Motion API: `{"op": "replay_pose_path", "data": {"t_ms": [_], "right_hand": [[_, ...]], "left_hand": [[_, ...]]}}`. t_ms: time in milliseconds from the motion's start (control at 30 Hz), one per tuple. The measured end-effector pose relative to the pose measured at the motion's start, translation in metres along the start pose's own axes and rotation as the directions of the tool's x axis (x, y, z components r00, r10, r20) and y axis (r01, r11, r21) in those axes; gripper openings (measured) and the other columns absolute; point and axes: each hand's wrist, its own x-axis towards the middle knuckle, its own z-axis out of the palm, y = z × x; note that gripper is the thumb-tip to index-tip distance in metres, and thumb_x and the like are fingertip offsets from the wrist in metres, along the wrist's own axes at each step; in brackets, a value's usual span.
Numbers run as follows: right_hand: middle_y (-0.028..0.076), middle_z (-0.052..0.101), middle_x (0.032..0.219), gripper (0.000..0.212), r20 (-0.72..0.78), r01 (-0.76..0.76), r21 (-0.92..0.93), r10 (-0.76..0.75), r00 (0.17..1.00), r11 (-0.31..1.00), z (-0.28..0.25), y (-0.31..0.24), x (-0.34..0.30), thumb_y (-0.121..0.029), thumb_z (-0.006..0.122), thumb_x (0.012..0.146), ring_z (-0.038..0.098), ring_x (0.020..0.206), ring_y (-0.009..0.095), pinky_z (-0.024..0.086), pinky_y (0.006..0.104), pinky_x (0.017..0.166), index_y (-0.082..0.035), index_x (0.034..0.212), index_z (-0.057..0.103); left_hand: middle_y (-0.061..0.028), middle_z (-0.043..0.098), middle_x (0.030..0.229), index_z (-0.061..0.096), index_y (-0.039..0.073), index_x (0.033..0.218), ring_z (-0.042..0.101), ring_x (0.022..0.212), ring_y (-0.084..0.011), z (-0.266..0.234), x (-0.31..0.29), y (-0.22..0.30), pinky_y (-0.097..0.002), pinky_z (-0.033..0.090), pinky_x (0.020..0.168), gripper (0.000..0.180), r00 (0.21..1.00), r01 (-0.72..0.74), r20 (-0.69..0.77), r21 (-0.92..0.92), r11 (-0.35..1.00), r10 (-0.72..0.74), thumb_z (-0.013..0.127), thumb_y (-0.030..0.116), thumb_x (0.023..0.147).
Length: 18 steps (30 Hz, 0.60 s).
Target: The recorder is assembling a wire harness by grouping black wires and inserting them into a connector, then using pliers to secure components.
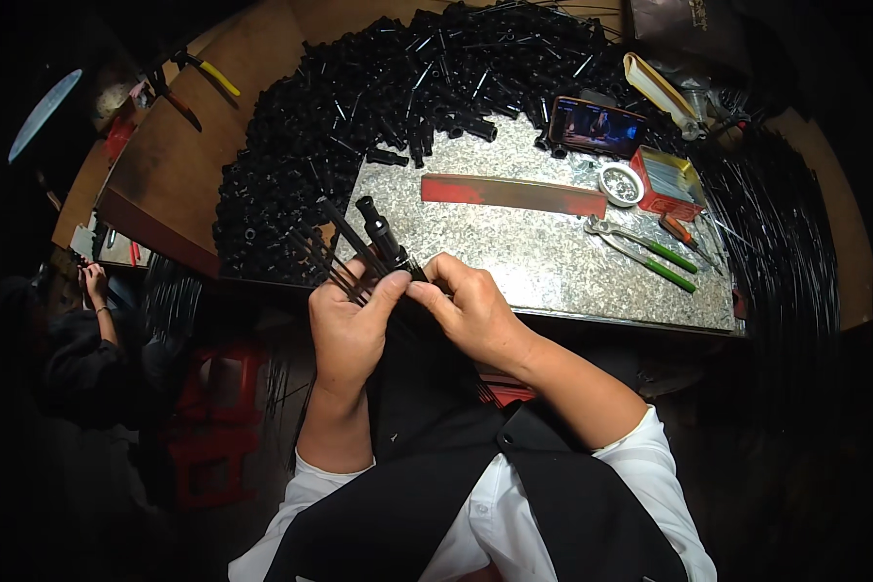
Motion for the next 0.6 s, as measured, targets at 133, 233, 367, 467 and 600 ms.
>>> {"op": "replay_pose_path", "data": {"t_ms": [133, 233, 367, 467, 600], "right_hand": [[0.005, 0.048, 0.057, 0.019, -0.015, -0.002, 0.011, 0.002, 1.0, 1.0, 0.001, -0.003, 0.0, -0.015, 0.062, 0.088, 0.042, 0.049, 0.008, 0.034, 0.0266, 0.045, 0.0, 0.081, 0.052], [0.004, 0.048, 0.056, 0.021, 0.002, -0.015, 0.052, 0.015, 1.0, 0.999, 0.002, 0.0, 0.002, -0.016, 0.064, 0.087, 0.041, 0.05, 0.008, 0.034, 0.0263, 0.045, -0.001, 0.08, 0.051], [0.004, 0.048, 0.056, 0.023, 0.012, -0.047, 0.105, 0.046, 0.999, 0.993, 0.005, 0.007, 0.003, -0.017, 0.065, 0.086, 0.041, 0.05, 0.008, 0.034, 0.0259, 0.045, -0.001, 0.078, 0.051], [0.003, 0.047, 0.055, 0.024, 0.015, -0.066, 0.047, 0.065, 0.998, 0.997, 0.005, 0.002, 0.002, -0.017, 0.066, 0.086, 0.04, 0.05, 0.008, 0.034, 0.0262, 0.045, -0.002, 0.076, 0.05], [0.003, 0.045, 0.055, 0.025, -0.023, -0.074, 0.045, 0.075, 0.997, 0.996, 0.006, 0.002, 0.001, -0.018, 0.066, 0.086, 0.039, 0.05, 0.007, 0.033, 0.0262, 0.044, -0.002, 0.074, 0.05]], "left_hand": [[0.0013, 0.063, 0.078, 0.066, -0.004, 0.096, 0.054, 0.069, -0.0035, 0.003, -0.001, 0.0, -0.0193, 0.044, 0.063, 0.015, 0.999, -0.002, -0.033, -0.06, 0.998, 0.0, 0.067, 0.002, 0.082], [-0.0012, 0.064, 0.082, 0.064, -0.005, 0.1, 0.056, 0.072, -0.0051, -0.001, 0.003, -0.01, -0.0194, 0.046, 0.066, 0.019, 1.0, 0.025, -0.001, -0.239, 0.971, -0.026, 0.067, 0.0, 0.082], [-0.0041, 0.065, 0.087, 0.062, -0.007, 0.103, 0.059, 0.076, -0.0077, -0.003, 0.006, -0.015, -0.0203, 0.047, 0.07, 0.022, 0.999, 0.044, 0.018, -0.283, 0.958, -0.04, 0.066, 0.0, 0.082], [-0.006, 0.065, 0.09, 0.061, -0.008, 0.105, 0.06, 0.08, -0.0091, -0.006, 0.008, -0.016, -0.0212, 0.048, 0.073, 0.025, 0.992, 0.119, 0.078, -0.297, 0.947, -0.101, 0.066, 0.0, 0.083], [-0.0067, 0.065, 0.091, 0.061, -0.007, 0.105, 0.061, 0.081, -0.0102, -0.003, 0.008, -0.019, -0.0222, 0.049, 0.074, 0.024, 0.992, 0.113, 0.087, -0.286, 0.952, -0.092, 0.066, 0.0, 0.082]]}}
